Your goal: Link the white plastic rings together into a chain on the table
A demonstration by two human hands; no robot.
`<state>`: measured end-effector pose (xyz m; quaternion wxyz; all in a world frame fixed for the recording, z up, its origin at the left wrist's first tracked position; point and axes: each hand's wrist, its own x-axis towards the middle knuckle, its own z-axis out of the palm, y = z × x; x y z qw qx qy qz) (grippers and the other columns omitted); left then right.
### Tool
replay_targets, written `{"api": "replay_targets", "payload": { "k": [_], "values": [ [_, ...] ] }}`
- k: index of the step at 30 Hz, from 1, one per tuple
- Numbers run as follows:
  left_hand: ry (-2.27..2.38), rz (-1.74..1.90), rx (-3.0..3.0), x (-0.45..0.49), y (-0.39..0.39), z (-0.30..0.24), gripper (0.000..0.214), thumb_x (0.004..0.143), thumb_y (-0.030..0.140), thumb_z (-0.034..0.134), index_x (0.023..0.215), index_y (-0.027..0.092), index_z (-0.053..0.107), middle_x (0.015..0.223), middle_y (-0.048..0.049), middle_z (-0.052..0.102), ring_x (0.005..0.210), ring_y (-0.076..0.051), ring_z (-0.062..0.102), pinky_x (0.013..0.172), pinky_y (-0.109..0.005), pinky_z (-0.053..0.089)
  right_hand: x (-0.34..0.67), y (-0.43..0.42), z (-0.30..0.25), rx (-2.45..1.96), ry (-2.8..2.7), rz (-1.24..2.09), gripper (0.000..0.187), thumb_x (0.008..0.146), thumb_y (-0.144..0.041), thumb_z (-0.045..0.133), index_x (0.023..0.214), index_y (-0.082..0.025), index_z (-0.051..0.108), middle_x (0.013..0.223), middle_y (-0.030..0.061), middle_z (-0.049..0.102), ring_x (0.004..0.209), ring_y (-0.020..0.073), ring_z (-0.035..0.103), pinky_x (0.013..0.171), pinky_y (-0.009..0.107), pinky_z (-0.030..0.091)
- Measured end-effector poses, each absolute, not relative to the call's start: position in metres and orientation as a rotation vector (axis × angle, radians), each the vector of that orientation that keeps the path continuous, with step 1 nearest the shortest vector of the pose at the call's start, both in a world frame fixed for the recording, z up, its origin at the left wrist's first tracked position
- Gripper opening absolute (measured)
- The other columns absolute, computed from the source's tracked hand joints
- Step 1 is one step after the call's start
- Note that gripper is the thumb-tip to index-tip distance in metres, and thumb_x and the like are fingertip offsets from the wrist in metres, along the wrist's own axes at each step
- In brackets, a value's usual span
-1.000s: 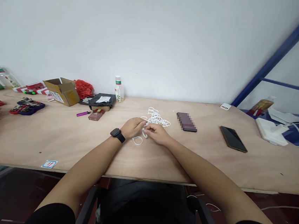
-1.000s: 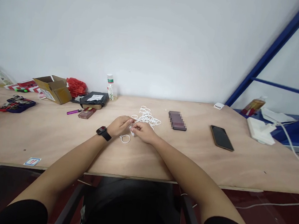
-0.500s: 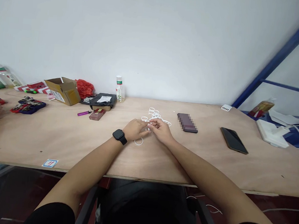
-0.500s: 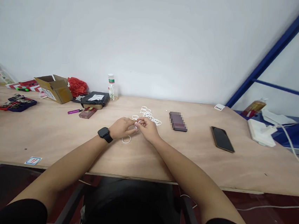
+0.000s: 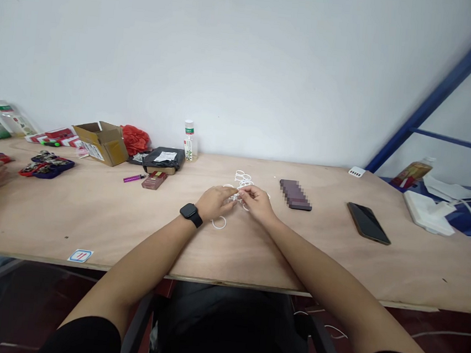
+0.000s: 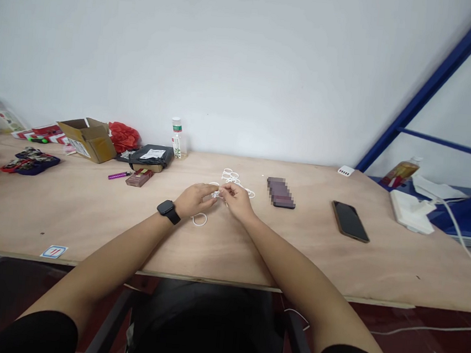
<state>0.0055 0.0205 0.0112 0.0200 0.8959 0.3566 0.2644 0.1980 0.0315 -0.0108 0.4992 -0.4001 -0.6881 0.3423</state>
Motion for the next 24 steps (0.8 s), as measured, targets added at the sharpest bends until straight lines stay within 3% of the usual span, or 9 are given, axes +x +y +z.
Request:
{"api": "replay_targets", "payload": {
  "k": [2,4,8,15,18,20,24],
  "values": [
    [1.211,0.875,2.761,0.004,0.024,0.007,0.037,0.09,0.034,0.053,0.123,0.02,0.062,0.119,-0.0129,0.059,0.105,-0.024,0.058,0.093,-0.036,0.045,0.207,0.038,-0.01,-1.075,-1.651,0.675,0.026,0.087,-0.039,0.054,0.098,-0.018,0.066,0.081,0.004,0.069,0.073,0.0171,0.063,0.068,0.029,0.05],
    [1.353,0.84,2.716,0.001,0.028,0.004,0.038,0.09,0.033,0.052,0.125,0.021,0.062,0.11,-0.0124,0.061,0.1,-0.024,0.059,0.09,-0.036,0.046,0.218,0.045,-0.01,-1.201,-1.716,0.457,0.023,0.086,-0.031,0.055,0.102,-0.019,0.067,0.085,0.0045,0.07,0.079,0.0187,0.063,0.074,0.032,0.049],
    [1.4,0.666,2.611,-0.003,0.03,0.001,0.051,0.089,0.031,0.053,0.138,0.02,0.048,0.102,-0.0072,0.067,0.09,-0.02,0.063,0.083,-0.031,0.048,0.233,0.056,-0.012,-1.362,-1.919,0.144,0.019,0.085,-0.023,0.056,0.096,-0.019,0.071,0.097,0.0077,0.071,0.094,0.0233,0.06,0.088,0.038,0.043],
    [1.369,0.737,2.521,0.0,0.027,0.004,0.054,0.085,0.035,0.058,0.135,0.018,0.05,0.103,-0.0057,0.068,0.087,-0.019,0.064,0.081,-0.031,0.048,0.226,0.053,-0.012,-1.434,-2.038,0.052,0.015,0.083,-0.026,0.06,0.089,-0.022,0.074,0.102,0.0075,0.07,0.1,0.0258,0.056,0.089,0.038,0.038],
    [1.358,0.753,2.521,-0.001,0.026,0.009,0.043,0.085,0.039,0.057,0.122,0.018,0.059,0.093,-0.0047,0.069,0.083,-0.019,0.063,0.076,-0.03,0.047,0.223,0.051,-0.012,-1.45,-2.059,0.065,0.013,0.082,-0.031,0.063,0.082,-0.024,0.074,0.098,0.0069,0.069,0.1,0.026,0.055,0.089,0.039,0.037],
    [1.338,0.668,2.518,-0.005,0.025,0.014,0.034,0.084,0.045,0.057,0.102,0.019,0.067,0.08,-0.003,0.067,0.073,-0.017,0.061,0.067,-0.028,0.045,0.222,0.052,-0.014,-1.452,-2.071,0.075,0.014,0.082,-0.031,0.063,0.078,-0.023,0.073,0.099,0.0078,0.068,0.1,0.0262,0.053,0.09,0.04,0.037],
    [1.233,0.431,2.438,-0.013,0.022,0.02,0.039,0.075,0.057,0.063,0.076,0.018,0.066,0.068,0.0,0.063,0.06,-0.013,0.055,0.054,-0.024,0.038,0.221,0.055,-0.017,-1.391,-2.039,0.071,0.015,0.083,-0.025,0.058,0.074,-0.02,0.069,0.107,0.0091,0.065,0.102,0.0259,0.051,0.091,0.041,0.038]
  ]
}}
